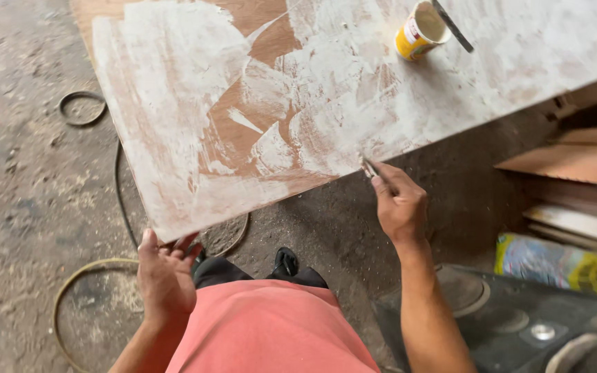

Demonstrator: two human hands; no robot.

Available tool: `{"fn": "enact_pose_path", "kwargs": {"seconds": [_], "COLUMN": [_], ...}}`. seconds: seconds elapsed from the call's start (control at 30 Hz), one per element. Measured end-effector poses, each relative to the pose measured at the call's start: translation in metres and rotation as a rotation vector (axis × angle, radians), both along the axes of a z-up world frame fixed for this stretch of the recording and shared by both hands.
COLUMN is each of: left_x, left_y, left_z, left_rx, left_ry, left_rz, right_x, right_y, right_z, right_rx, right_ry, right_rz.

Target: The person applies a white filler paste to a large wooden board using a putty knife. They repeatedly scoop filler from a container and spread it across the surface, smoothing the material to cover the wood grain.

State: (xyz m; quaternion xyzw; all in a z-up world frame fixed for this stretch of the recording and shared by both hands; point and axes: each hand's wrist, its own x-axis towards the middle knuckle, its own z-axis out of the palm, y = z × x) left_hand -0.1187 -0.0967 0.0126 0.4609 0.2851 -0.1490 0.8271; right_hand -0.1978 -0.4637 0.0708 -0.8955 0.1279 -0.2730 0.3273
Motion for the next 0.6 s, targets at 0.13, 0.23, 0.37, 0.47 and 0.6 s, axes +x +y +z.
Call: {"fn": "enact_pose_path", "kwargs": {"seconds": [0.13,0.23,0.37,0.47,0.6], "left_x": [-0.022,-0.025,-0.009,-0.005,-0.007], "left_y": [-0.057,-0.095,-0.116,-0.112,-0.108], "left_z": [0.018,0.022,0.015,0.012,0.014], "left_rx": [-0.033,-0.174,-0.248,-0.277,-0.299], "left_ry": [0.147,0.041,0.044,0.051,0.043], "left_rz": [0.031,-0.025,0.028,0.026,0.03], "right_x": [0.037,0.062,0.063,0.061,0.057], "right_y": [-0.022,-0.023,-0.041,-0.063,-0.086], "right_z": [-0.003,-0.022,-0.041,-0.043,-0.036], "right_rx": [-0.447,-0.656,-0.755,-0.718,-0.733], "right_ry": [-0.022,0.028,0.017,0.076,0.106], "right_rz": [0.402,0.735,0.859,0.935,1.005]}}
